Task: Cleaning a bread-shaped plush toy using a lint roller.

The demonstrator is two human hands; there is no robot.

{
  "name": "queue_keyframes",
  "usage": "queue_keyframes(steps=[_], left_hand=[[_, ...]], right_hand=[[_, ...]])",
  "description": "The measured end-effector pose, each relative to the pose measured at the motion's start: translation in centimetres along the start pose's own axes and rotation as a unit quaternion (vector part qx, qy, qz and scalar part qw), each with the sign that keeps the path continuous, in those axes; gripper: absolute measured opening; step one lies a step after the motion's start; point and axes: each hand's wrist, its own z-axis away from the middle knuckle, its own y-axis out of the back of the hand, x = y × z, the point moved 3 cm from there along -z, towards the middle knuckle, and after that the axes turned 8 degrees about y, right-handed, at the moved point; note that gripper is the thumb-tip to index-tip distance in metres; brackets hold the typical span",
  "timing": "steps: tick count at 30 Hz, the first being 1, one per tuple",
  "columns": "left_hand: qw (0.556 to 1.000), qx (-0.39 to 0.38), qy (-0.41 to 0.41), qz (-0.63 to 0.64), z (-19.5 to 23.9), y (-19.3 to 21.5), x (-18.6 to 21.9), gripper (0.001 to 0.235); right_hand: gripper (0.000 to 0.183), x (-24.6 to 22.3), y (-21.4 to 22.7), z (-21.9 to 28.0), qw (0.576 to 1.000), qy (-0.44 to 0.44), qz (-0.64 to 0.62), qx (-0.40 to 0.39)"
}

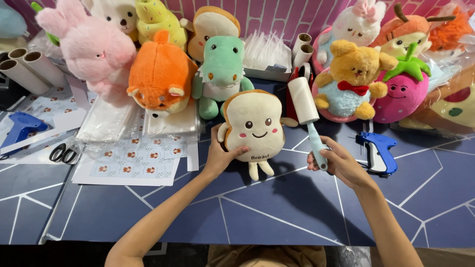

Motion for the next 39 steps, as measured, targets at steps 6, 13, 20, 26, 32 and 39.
queue_keyframes(steps=[6,13,20,26,32,39], left_hand=[[1.0,0.009,-0.005,-0.006,-1.7,-1.2,-0.1,0.103],[0.999,-0.021,-0.013,0.022,-2.5,-1.6,0.0,0.094],[0.999,-0.029,-0.025,-0.006,-2.5,-1.5,0.5,0.088],[0.999,-0.026,-0.023,-0.009,-2.3,-1.4,0.9,0.089],[0.999,-0.025,-0.03,-0.006,-2.9,-1.5,0.2,0.086],[0.999,-0.023,-0.042,-0.008,-2.5,-1.5,0.6,0.091]], right_hand=[[0.029,4.9,1.8,-0.9,0.994,0.088,0.055,0.045],[0.024,6.5,-2.9,-3.5,0.805,0.246,0.527,0.118],[0.025,6.3,-2.7,-3.9,0.744,0.285,0.592,0.123],[0.022,5.5,-2.6,-3.8,0.796,0.258,0.527,0.148],[0.022,5.5,-3.8,-3.6,0.769,0.281,0.561,0.121],[0.023,5.2,-2.9,-3.9,0.814,0.259,0.498,0.149]])
